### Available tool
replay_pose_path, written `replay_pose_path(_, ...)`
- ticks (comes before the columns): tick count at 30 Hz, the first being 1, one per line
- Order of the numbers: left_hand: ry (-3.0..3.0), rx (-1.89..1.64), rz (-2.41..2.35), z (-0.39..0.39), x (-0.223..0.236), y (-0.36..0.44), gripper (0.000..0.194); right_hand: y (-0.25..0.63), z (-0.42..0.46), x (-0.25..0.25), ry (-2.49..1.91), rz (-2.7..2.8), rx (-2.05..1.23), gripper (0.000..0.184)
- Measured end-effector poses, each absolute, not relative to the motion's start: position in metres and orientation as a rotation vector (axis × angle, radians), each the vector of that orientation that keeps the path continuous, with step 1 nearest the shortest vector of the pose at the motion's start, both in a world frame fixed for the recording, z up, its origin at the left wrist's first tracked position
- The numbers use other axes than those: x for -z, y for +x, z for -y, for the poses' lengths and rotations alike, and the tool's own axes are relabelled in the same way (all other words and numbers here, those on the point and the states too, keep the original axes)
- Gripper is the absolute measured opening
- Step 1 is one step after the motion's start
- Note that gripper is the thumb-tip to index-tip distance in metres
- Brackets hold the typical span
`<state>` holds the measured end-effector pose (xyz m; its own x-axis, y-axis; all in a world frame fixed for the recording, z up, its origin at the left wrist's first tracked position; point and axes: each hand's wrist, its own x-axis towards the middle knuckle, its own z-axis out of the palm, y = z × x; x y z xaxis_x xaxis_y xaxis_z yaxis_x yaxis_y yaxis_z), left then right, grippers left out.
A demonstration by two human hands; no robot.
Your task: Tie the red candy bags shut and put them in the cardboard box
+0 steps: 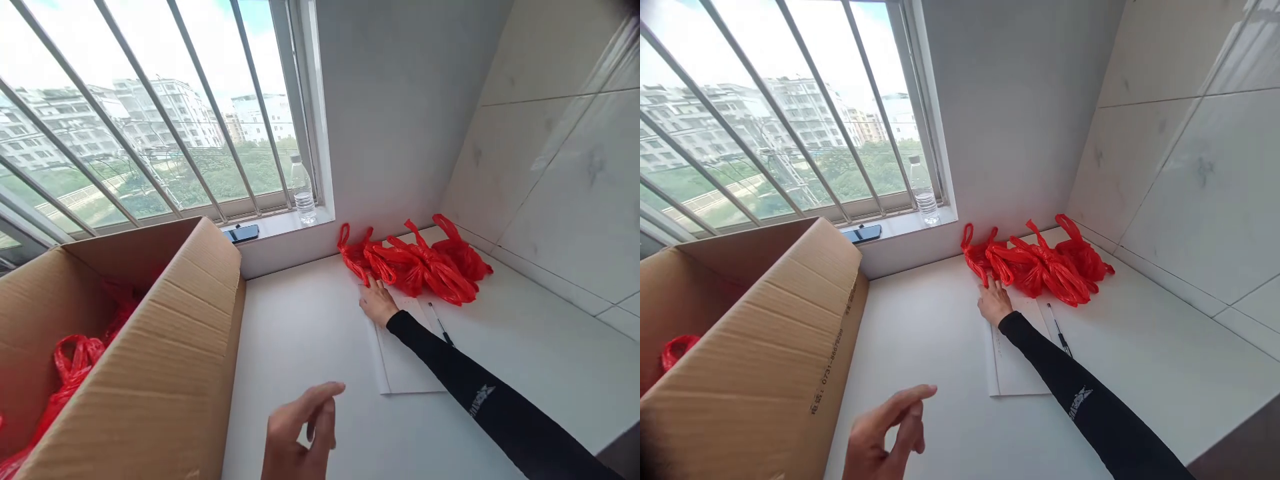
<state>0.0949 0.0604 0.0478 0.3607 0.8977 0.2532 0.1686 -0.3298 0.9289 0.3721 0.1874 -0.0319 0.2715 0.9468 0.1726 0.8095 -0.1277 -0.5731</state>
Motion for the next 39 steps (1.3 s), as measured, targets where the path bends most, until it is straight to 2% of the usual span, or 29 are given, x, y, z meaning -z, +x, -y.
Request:
replay_pose_path(1, 1.447, -0.928, -0.904, -0.071, -0.042, 0.101, 0.018, 0.369, -0.191, 0.033, -1.973, 1.590, -0.307, 0.030)
replay_pose_path(4, 0.921, -0.740, -0.784, -0.095, -0.019, 0.102, 0.037, 0.361, -0.190, 0.035, -1.920, 1.623, -0.279, 0.033)
replay_pose_path(9, 0.869, -0.508, -0.684, -0.104, 0.017, 0.074, 0.064, 0.350, -0.173, 0.024, -1.787, 1.655, -0.274, 0.042)
replay_pose_path(11, 0.909, -0.403, -0.651, -0.109, 0.017, 0.072, 0.066, 0.344, -0.165, 0.015, -1.732, 1.659, -0.279, 0.045)
replay_pose_path(13, 0.960, -0.388, -0.674, -0.119, 0.007, 0.078, 0.059, 0.335, -0.155, 0.004, -1.670, 1.664, -0.289, 0.046)
replay_pose_path(18, 1.193, -0.595, -0.920, -0.146, -0.018, 0.097, 0.024, 0.313, -0.113, -0.025, -1.500, 1.685, -0.362, 0.040)
replay_pose_path(19, 1.267, -0.664, -0.998, -0.146, -0.018, 0.099, 0.025, 0.312, -0.103, -0.030, -1.464, 1.681, -0.397, 0.036)
replay_pose_path(22, 1.546, -0.886, -1.203, -0.133, -0.011, 0.100, 0.045, 0.315, -0.076, -0.043, -1.367, 1.637, -0.533, 0.027)
replay_pose_path(25, 1.840, -0.930, -1.204, -0.114, -0.006, 0.104, 0.059, 0.321, -0.059, -0.054, -1.291, 1.597, -0.644, 0.025)
replay_pose_path(26, 1.908, -0.916, -1.185, -0.109, -0.005, 0.106, 0.056, 0.322, -0.056, -0.057, -1.261, 1.599, -0.670, 0.025)
replay_pose_path(29, 1.998, -0.891, -1.185, -0.106, -0.005, 0.110, 0.027, 0.323, -0.049, -0.061, -1.217, 1.619, -0.664, 0.027)
replay_pose_path(34, 1.952, -0.823, -1.161, -0.104, -0.019, 0.111, 0.021, 0.317, -0.050, -0.048, -1.283, 1.787, -0.556, 0.044)
replay_pose_path(39, 1.828, -0.754, -1.081, -0.087, -0.032, 0.106, 0.013, 0.313, -0.053, -0.031, -1.365, 1.844, -0.586, 0.020)
